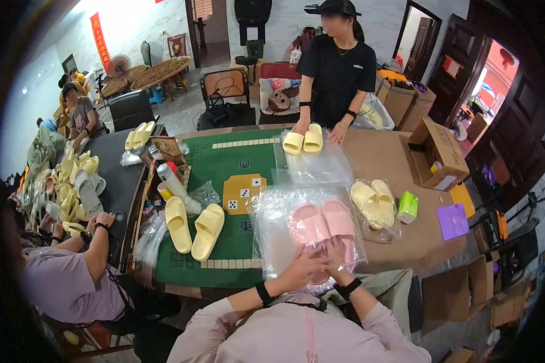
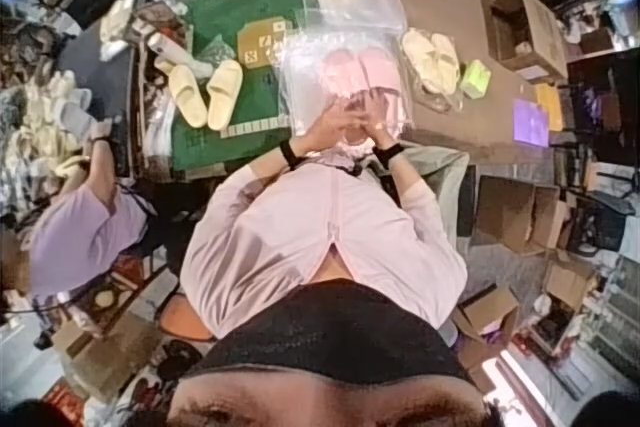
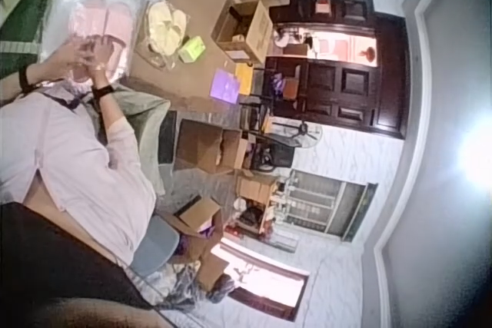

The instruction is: Packaging finished slippers into plastic bags and placing them into a collection bin.

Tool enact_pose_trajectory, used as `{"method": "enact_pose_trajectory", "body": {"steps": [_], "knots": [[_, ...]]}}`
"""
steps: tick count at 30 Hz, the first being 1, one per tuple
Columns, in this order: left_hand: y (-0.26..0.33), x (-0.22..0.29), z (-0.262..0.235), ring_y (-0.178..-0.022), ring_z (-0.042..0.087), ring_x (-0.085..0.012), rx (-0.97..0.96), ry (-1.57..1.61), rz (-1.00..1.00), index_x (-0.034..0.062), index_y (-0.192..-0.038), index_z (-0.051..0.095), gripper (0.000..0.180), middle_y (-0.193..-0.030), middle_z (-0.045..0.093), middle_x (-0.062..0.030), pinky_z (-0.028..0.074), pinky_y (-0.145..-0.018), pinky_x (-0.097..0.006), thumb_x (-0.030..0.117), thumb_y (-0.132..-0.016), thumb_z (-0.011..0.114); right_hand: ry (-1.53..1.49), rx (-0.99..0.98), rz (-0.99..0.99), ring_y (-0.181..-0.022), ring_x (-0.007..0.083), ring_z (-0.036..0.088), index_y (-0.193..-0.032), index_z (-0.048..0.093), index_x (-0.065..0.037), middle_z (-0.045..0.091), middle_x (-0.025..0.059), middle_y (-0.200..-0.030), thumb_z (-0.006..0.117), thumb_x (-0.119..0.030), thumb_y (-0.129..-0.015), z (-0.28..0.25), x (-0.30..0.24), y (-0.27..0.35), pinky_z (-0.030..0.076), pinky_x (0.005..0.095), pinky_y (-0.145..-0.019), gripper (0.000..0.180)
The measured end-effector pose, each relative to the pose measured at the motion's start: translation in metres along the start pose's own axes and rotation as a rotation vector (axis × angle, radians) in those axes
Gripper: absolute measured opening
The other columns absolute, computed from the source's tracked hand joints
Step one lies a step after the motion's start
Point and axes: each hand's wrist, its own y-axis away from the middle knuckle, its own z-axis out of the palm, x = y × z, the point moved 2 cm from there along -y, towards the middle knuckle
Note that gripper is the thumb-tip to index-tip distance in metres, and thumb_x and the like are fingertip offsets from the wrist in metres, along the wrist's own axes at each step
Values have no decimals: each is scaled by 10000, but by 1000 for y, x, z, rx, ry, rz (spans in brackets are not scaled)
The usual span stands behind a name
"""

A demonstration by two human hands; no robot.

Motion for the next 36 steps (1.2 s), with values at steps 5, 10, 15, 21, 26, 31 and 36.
{"method": "enact_pose_trajectory", "body": {"steps": [5,10,15,21,26,31,36], "knots": [[-2,20,0,-876,591,-160,-152,637,-226,38,-1043,607,207,-953,632,-85,455,-778,-276,96,-882,491,111,-177,60,-1016,358,418,-961,527,-45,502,157,-995,494,-212,-766,4,-9,-30,292,487,-857,259],[-6,26,-11,-715,542,-67,-1,834,-372,-11,-973,606,202,-829,619,-18,454,-654,-217,144,-898,500,192,-532,-242,-1079,329,410,-1047,500,-40,495,195,-1067,457,-245,-782,-7,-39,-37,287,464,-938,338],[-9,-1,-33,-623,501,-52,316,1006,-539,-6,-955,583,191,-729,574,-21,410,-555,-189,149,-907,481,-458,-696,151,-1038,346,496,-1253,410,-55,494,213,-1174,530,-243,-790,6,-41,-22,388,419,-870,513],[-7,-11,-74,-629,484,-56,776,889,-532,-12,-964,588,207,-767,602,-29,399,-576,-186,138,-915,455,-78,-465,-59,-1235,356,317,-1279,406,-131,386,160,-1315,530,-263,-826,-37,-63,-39,225,463,-1019,488],[-13,-11,-85,-655,463,-41,756,891,-516,-4,-1000,592,212,-827,622,-42,395,-614,-166,134,-913,457,205,96,57,-1276,357,228,-1279,376,-52,310,165,-1354,668,-280,-720,-68,-67,-44,108,537,-1033,671],[-19,-1,-78,-655,456,-45,635,771,-439,-13,-1014,588,209,-842,623,-44,398,-624,-176,116,-906,465,-66,-24,148,-1248,364,272,-1331,232,-9,328,151,-1345,709,-427,-655,-81,-61,-51,39,548,-1035,927],[-22,7,-80,-663,480,-51,595,779,-459,-34,-983,589,204,-829,625,-51,413,-635,-188,98,-906,453,-143,-105,226,-1185,335,359,-1269,349,-28,408,177,-1248,702,-317,-674,-65,-46,-36,164,488,-1016,749]]}}
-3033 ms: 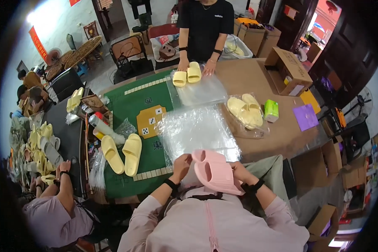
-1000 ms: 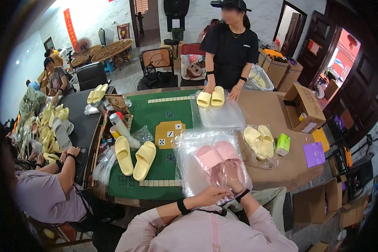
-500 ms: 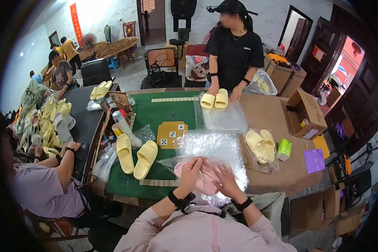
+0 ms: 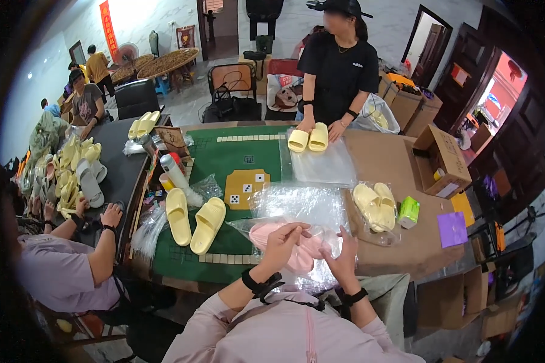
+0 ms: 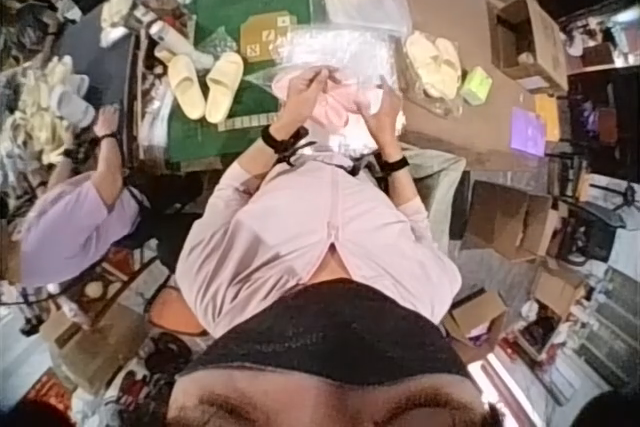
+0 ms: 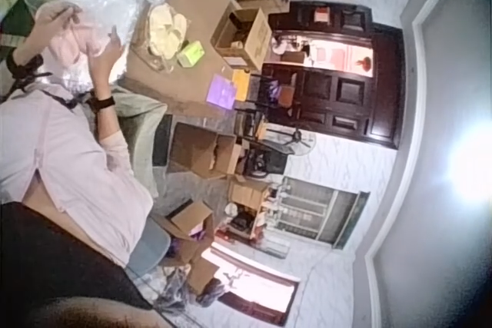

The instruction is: Packaging finished slippers into plastic bags and placing them into a collection bin.

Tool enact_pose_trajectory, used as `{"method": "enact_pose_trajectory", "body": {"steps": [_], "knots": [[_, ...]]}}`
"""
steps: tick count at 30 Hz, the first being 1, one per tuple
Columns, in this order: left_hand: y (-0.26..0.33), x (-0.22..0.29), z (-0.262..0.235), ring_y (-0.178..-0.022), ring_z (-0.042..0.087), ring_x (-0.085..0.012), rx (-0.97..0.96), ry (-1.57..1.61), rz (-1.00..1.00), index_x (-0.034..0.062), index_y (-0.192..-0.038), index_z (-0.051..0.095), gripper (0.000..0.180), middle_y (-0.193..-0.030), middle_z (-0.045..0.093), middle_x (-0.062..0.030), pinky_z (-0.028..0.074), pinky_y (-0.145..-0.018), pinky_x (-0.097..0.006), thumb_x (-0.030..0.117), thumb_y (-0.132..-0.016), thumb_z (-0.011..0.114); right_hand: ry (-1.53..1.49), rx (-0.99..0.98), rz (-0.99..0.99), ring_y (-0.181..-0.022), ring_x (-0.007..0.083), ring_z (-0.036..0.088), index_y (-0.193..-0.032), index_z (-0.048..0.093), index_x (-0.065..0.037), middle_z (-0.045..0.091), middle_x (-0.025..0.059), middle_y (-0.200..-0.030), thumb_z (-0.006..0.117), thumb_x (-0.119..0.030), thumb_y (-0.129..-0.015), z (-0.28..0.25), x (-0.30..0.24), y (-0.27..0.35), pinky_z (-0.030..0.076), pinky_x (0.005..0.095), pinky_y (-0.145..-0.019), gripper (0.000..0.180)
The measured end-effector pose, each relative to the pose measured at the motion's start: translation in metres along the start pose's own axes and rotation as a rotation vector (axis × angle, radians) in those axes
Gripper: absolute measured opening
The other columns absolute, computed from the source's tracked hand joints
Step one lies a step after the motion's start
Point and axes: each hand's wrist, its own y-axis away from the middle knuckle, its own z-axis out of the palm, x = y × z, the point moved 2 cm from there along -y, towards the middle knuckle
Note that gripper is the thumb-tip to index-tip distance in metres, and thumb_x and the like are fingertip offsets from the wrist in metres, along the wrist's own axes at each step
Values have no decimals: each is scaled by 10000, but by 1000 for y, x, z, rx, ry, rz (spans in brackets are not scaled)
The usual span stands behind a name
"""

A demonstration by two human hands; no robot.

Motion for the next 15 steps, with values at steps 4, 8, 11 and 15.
{"method": "enact_pose_trajectory", "body": {"steps": [4,8,11,15], "knots": [[-1,5,-7,-657,468,-37,38,-45,-30,-22,-978,595,192,-788,623,-39,406,-609,-188,99,-903,466,75,-63,119,-951,341,538,-1122,533,-59,560,166,-1043,610,-140,-736,7,25,4,412,398,-798,401],[-2,18,-22,-594,473,-68,213,-141,1,-8,-942,605,145,-734,626,-47,409,-563,-203,64,-879,496,-267,109,230,-605,218,599,-962,590,-26,629,91,-783,500,-111,-853,3,22,1,462,299,-565,165],[-7,33,-33,-510,468,-123,285,-685,642,-16,-892,603,137,-682,619,-79,396,-501,-223,54,-871,487,-505,116,368,-548,113,575,-885,570,2,613,91,-710,460,-137,-904,-5,12,-6,451,254,-513,179],[-1,33,-39,-504,494,-171,313,-620,677,-18,-885,601,114,-696,619,-102,403,-498,-240,15,-851,496,-859,26,393,-527,143,582,-883,510,27,599,103,-848,420,-147,-924,-4,-9,-13,484,243,-488,200]]}}
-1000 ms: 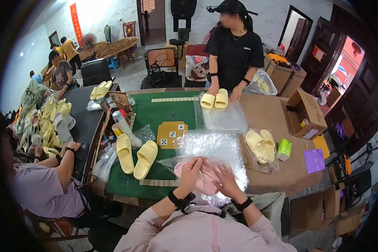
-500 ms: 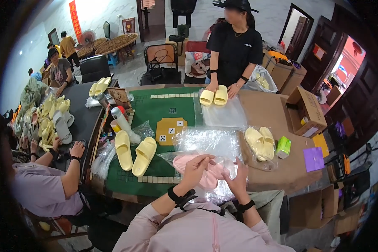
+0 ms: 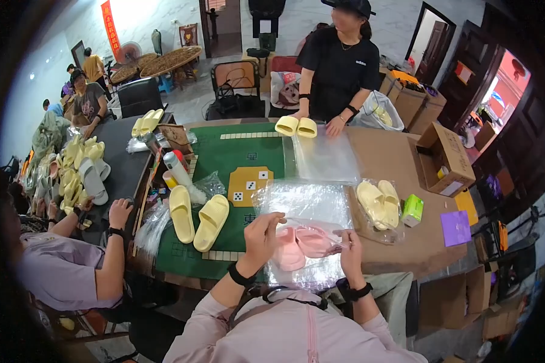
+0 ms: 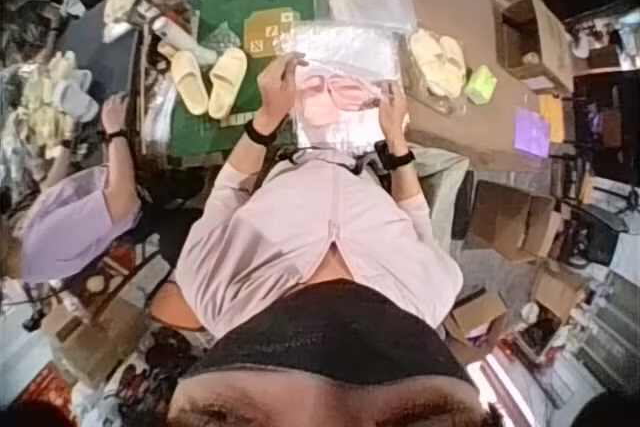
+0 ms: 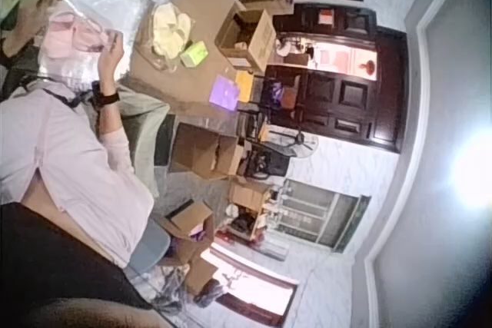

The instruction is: Packaging finished slippers into plastic bags and placing them into a collection bin.

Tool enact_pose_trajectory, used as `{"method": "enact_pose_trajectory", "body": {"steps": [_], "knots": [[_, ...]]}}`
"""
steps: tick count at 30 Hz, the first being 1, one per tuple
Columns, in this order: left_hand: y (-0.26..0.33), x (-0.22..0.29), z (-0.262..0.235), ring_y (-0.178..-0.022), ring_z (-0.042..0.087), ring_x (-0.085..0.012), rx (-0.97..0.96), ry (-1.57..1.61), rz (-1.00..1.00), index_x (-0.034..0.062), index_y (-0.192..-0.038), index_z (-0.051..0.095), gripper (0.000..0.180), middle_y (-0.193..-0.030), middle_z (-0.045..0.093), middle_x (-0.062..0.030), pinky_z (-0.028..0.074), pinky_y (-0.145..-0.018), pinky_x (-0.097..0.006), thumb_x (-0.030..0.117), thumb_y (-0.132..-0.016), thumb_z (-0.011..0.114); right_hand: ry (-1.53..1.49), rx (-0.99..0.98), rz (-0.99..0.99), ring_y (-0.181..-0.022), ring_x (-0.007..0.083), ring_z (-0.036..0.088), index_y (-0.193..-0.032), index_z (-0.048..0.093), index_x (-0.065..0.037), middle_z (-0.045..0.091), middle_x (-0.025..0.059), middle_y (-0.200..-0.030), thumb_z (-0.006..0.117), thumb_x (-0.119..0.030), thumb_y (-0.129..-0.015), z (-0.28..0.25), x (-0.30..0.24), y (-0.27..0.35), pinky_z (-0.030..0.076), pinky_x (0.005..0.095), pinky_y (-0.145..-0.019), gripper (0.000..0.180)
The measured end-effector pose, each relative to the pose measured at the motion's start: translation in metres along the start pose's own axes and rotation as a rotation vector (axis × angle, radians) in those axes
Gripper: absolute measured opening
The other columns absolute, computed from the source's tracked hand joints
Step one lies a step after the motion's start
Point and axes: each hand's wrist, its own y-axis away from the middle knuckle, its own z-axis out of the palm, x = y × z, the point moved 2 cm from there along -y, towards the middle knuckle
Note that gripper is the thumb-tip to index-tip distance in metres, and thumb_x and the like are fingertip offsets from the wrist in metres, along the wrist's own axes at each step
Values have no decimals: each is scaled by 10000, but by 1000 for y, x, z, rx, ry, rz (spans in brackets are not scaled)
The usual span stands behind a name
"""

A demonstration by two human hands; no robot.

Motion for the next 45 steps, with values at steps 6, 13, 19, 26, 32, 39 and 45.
{"method": "enact_pose_trajectory", "body": {"steps": [6,13,19,26,32,39,45], "knots": [[-1,20,-5,-504,420,-29,-13,13,-50,-36,-921,598,143,-666,596,-29,336,-456,-180,43,-876,487,-151,60,-71,-692,133,596,-880,519,12,607,121,-926,444,-131,-915,-4,2,-2,503,254,-609,165],[0,26,1,-532,482,-29,-75,234,-334,-15,-955,604,186,-644,571,-9,385,-482,-173,85,-910,453,-243,-288,-36,-1108,226,418,-1286,288,-74,402,115,-1209,703,-189,-710,-1,-8,9,327,381,-964,718],[15,35,20,-588,536,-79,-305,327,-311,27,-1044,593,289,-721,605,-54,433,-547,-205,-71,-813,450,344,-398,-299,-1163,307,364,-1302,291,-63,379,158,-1237,803,-279,-560,17,-9,29,298,408,-976,927],[26,70,40,-612,566,-115,-557,458,-308,6,-982,609,203,-827,630,-101,463,-588,-234,-24,-836,471,584,-451,-392,-990,346,508,-1081,526,-10,529,187,-1091,683,-236,-707,29,13,31,379,403,-891,465],[18,64,32,-595,554,-83,-467,445,-327,8,-985,606,181,-755,627,-87,456,-553,-217,-6,-861,475,707,-328,-246,-630,262,594,-924,605,-32,608,138,-712,563,-219,-838,18,5,31,457,342,-561,210],[17,46,29,-677,578,-78,-298,476,-379,-23,-1033,578,198,-944,640,-84,473,-626,-203,2,-893,439,227,-222,10,-866,159,535,-1151,508,-37,583,74,-954,616,-85,-786,-1,10,25,439,277,-744,383],[22,41,34,-891,587,-133,-313,538,-327,-24,-1050,563,202,-1091,595,-114,474,-761,-226,8,-895,437,464,-472,-284,-1047,289,439,-1288,334,-21,434,161,-1186,812,-245,-533,12,-14,34,369,357,-872,921]]}}
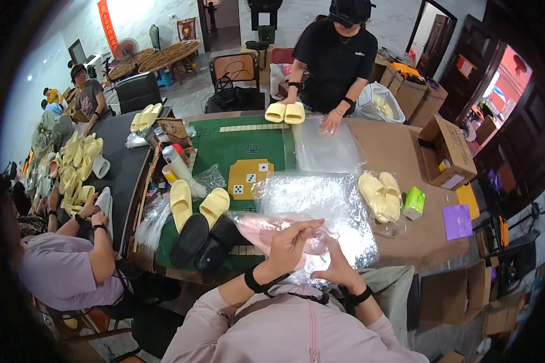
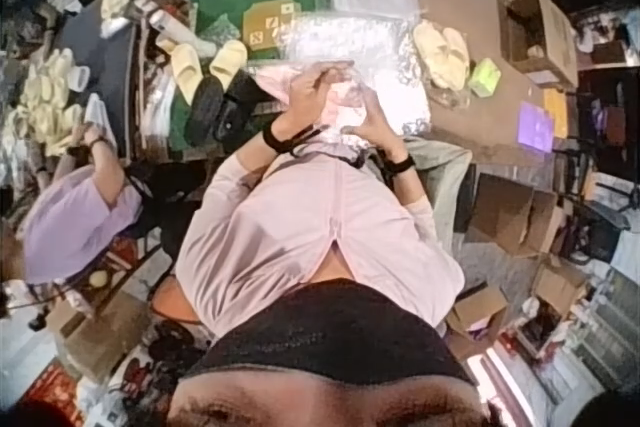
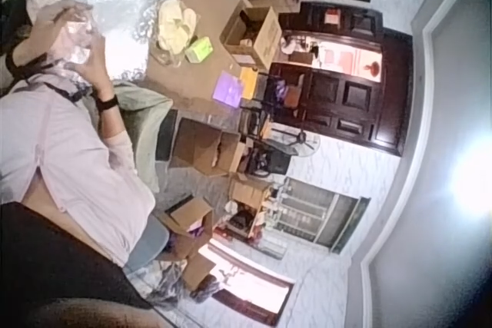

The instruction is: Packaging finished slippers into plastic bags and placing them into a collection bin.

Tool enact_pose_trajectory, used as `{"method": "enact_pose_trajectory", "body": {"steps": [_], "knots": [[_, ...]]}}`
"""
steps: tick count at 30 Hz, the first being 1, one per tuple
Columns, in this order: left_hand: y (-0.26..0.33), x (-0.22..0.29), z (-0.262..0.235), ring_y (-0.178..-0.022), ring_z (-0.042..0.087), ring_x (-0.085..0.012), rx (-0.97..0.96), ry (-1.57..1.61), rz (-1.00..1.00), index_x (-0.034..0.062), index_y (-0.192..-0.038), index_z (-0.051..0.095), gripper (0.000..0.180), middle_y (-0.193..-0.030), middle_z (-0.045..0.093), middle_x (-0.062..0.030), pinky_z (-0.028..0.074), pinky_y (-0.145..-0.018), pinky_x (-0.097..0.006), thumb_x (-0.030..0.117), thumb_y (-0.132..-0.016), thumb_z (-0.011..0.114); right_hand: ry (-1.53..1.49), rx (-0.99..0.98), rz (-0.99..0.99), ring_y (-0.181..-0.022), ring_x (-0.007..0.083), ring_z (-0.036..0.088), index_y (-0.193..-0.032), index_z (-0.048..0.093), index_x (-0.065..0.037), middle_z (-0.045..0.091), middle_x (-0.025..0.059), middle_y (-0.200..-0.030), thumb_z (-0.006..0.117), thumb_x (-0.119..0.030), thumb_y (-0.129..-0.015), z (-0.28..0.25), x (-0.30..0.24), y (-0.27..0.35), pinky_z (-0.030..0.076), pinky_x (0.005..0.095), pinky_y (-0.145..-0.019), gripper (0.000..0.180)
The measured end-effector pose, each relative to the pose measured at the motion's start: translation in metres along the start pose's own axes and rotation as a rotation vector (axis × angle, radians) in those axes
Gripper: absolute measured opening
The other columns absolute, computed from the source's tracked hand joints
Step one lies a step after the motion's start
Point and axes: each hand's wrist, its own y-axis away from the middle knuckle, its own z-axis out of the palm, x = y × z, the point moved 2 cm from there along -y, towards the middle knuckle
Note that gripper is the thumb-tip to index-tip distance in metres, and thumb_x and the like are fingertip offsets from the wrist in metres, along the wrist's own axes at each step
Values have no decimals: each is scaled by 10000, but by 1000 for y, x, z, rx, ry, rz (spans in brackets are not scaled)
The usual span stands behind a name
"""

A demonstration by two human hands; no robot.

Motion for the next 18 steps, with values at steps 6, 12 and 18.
{"method": "enact_pose_trajectory", "body": {"steps": [6,12,18], "knots": [[-2,8,6,-949,574,-158,-100,-42,25,-9,-1034,566,193,-1128,575,-129,480,-760,-241,17,-896,433,-253,-6,28,-1222,338,316,-1306,274,-5,344,208,-1287,778,-263,-589,29,32,8,244,403,-1016,913],[1,16,7,-1004,573,-204,-148,-69,0,-18,-990,583,175,-1077,600,-136,450,-853,-295,-15,-862,464,129,131,-31,-1150,375,376,-1205,403,-29,441,206,-1187,749,-265,-636,37,9,-4,280,434,-975,706],[13,24,20,-1041,550,-281,-373,-45,169,-4,-945,576,136,-1043,611,-126,425,-896,-368,-26,-832,505,-80,337,-46,-686,228,599,-813,603,-3,618,105,-811,569,-104,-760,26,8,-3,474,315,-600,119]]}}
